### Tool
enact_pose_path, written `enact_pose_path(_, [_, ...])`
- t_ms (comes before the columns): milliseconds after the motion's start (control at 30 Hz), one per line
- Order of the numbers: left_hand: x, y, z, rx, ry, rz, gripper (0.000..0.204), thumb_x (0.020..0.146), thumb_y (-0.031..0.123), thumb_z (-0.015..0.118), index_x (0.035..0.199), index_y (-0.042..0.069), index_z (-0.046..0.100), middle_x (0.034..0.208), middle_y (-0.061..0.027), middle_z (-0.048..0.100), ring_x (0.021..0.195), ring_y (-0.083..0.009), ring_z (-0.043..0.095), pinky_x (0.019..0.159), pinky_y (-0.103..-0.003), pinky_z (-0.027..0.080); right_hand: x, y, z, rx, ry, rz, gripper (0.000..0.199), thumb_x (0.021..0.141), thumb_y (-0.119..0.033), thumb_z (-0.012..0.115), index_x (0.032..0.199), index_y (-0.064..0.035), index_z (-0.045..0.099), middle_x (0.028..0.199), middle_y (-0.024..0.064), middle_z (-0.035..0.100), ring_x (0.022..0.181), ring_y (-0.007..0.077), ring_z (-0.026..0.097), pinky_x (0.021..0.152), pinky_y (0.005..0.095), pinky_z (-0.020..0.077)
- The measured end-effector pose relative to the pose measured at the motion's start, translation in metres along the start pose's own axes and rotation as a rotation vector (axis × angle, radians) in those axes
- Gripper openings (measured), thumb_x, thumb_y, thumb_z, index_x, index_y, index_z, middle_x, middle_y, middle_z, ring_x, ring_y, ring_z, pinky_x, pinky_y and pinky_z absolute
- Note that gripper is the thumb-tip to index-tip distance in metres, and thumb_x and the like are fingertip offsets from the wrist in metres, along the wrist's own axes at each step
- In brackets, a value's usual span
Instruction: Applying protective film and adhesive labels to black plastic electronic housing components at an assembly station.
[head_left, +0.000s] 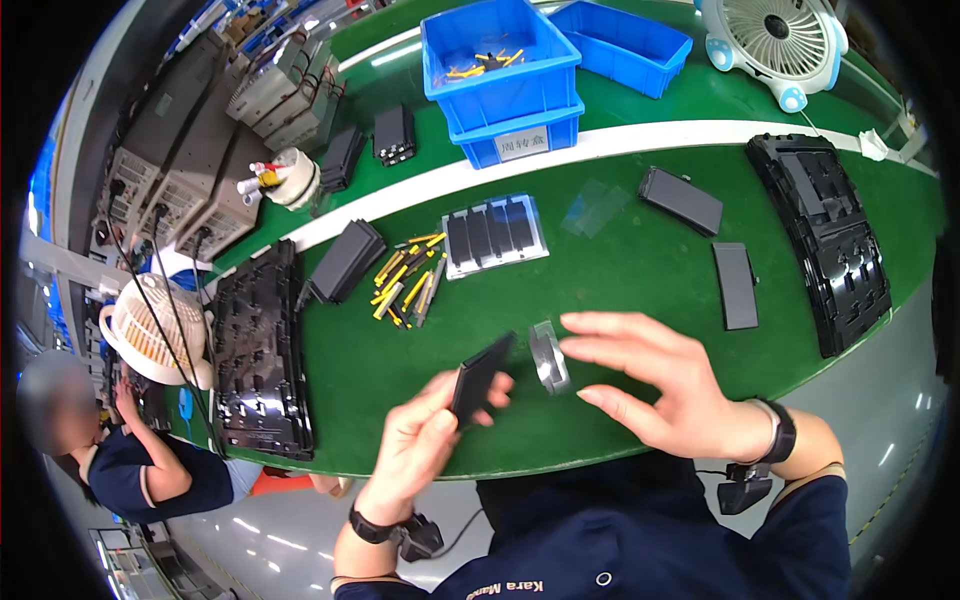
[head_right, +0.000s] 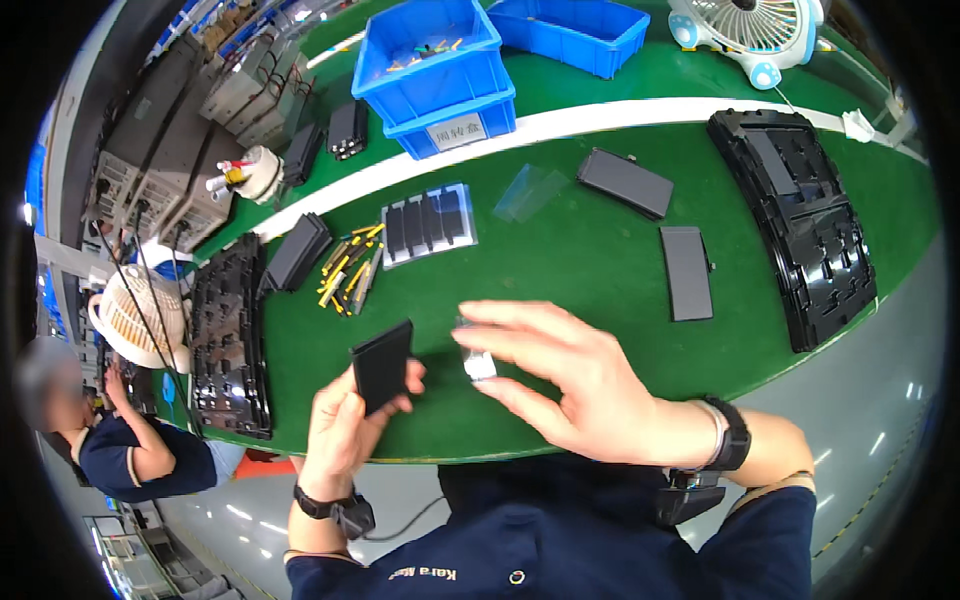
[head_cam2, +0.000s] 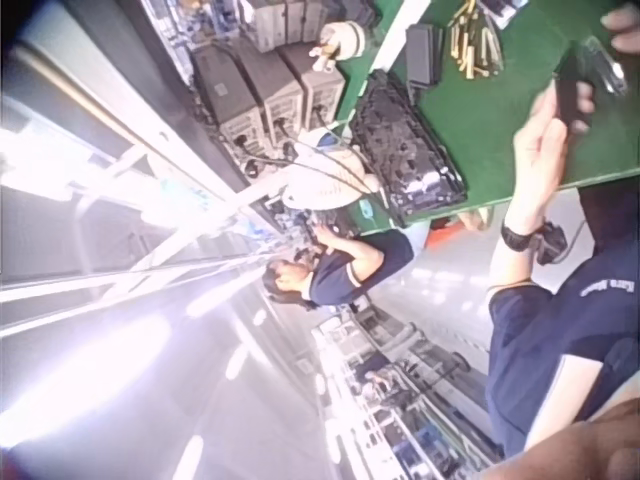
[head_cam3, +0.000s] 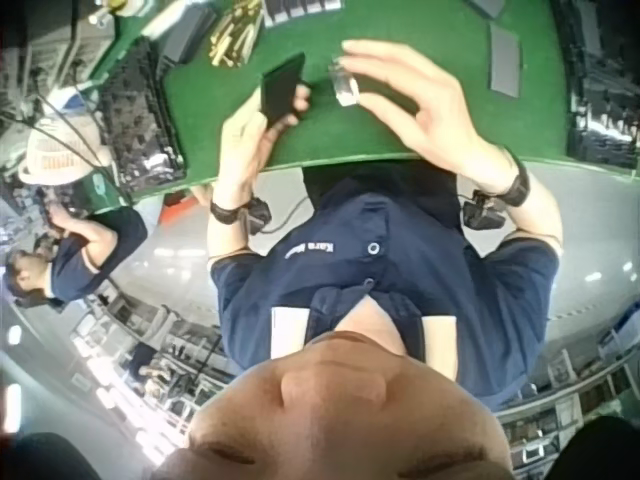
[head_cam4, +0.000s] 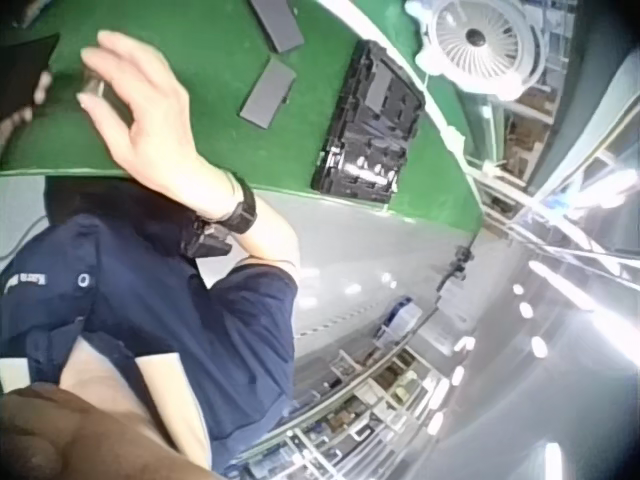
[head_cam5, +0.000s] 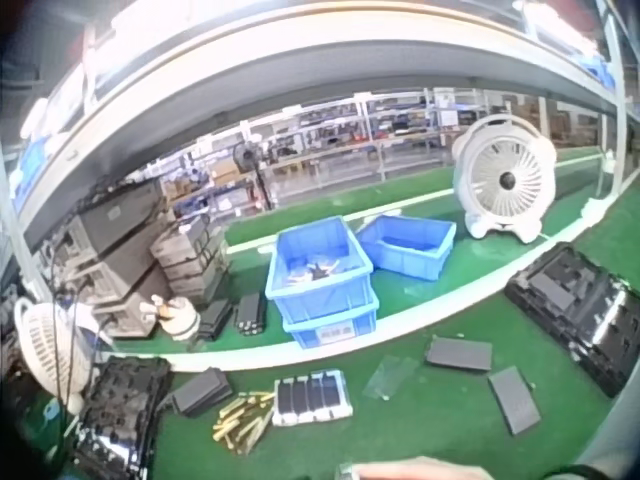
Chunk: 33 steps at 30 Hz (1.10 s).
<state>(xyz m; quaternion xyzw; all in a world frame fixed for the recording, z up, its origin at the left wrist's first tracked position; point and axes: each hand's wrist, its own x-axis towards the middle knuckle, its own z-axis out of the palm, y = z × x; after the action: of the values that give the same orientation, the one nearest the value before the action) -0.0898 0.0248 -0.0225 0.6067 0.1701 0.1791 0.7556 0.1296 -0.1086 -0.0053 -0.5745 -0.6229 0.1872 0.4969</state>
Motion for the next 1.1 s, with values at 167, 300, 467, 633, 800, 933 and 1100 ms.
enact_pose_path(167, [-0.004,-0.001,0.017,-0.442,-0.100,-0.177,0.066,0.092,0.044,0.047,0.136,-0.003,0.030,0.123,-0.0199,0.050,0.107,-0.0260,0.055,0.083,-0.032,0.047,0.034,-0.017,0.012,0.536,-0.029,0.110,0.041,0.078,-0.007,0.070,0.117,-0.0045,0.056,0.100,0.0114,0.061,0.086,0.0169,0.063,0.076,0.0294,0.0520])
enact_pose_path(300, [-0.006,-0.006,0.017,-0.514,-0.168,-0.180,0.064,0.093,0.043,0.044,0.137,-0.001,0.027,0.125,-0.0216,0.049,0.108,-0.0246,0.055,0.083,-0.031,0.047,0.035,-0.017,0.024,0.655,0.002,0.221,0.019,0.084,-0.004,0.063,0.102,0.0026,0.063,0.084,0.0072,0.065,0.076,0.0091,0.062,0.071,0.0239,0.0518])
enact_pose_path(467, [-0.006,-0.006,0.020,-0.523,-0.166,-0.185,0.060,0.095,0.039,0.041,0.138,0.001,0.025,0.125,-0.0214,0.048,0.108,-0.0226,0.054,0.082,-0.030,0.047,0.034,-0.014,0.035,0.870,0.044,0.341,0.015,0.091,-0.009,0.056,0.091,0.0039,0.063,0.079,0.0035,0.064,0.072,0.0049,0.058,0.063,0.0201,0.0484])
enact_pose_path(633, [-0.006,-0.005,0.023,-0.550,-0.156,-0.206,0.060,0.095,0.039,0.041,0.138,0.001,0.025,0.126,-0.0213,0.048,0.107,-0.0220,0.055,0.080,-0.029,0.049,0.033,-0.010,0.036,0.849,0.039,0.320,0.017,0.092,-0.012,0.055,0.089,0.0037,0.062,0.075,0.0024,0.062,0.068,0.0034,0.055,0.057,0.0195,0.0461])
enact_pose_path(800, [-0.006,-0.007,0.027,-0.588,-0.110,-0.194,0.060,0.095,0.039,0.042,0.138,0.002,0.024,0.124,-0.0209,0.048,0.106,-0.0229,0.055,0.078,-0.029,0.052,0.031,-0.007,0.039,0.694,0.092,0.259,0.016,0.088,-0.009,0.059,0.098,0.0024,0.063,0.080,0.0041,0.059,0.069,0.0047,0.055,0.055,0.0201,0.0473])
enact_pose_path(933, [-0.004,-0.008,0.022,-0.666,-0.123,-0.153,0.058,0.094,0.040,0.044,0.135,0.002,0.028,0.119,-0.0198,0.050,0.104,-0.0232,0.056,0.075,-0.030,0.054,0.030,-0.011,0.033,0.545,0.041,0.127,0.033,0.080,-0.001,0.066,0.113,-0.0013,0.060,0.088,0.0055,0.055,0.072,0.0089,0.056,0.065,0.0231,0.0544])
enact_pose_path(1100, [-0.004,-0.008,0.022,-0.671,-0.110,-0.159,0.057,0.094,0.039,0.043,0.135,0.003,0.028,0.120,-0.0198,0.050,0.103,-0.0232,0.056,0.076,-0.030,0.054,0.032,-0.006,0.040,0.673,0.026,0.198,0.032,0.081,-0.002,0.065,0.113,-0.0013,0.060,0.088,0.0050,0.054,0.075,0.0085,0.056,0.063,0.0220,0.0540])
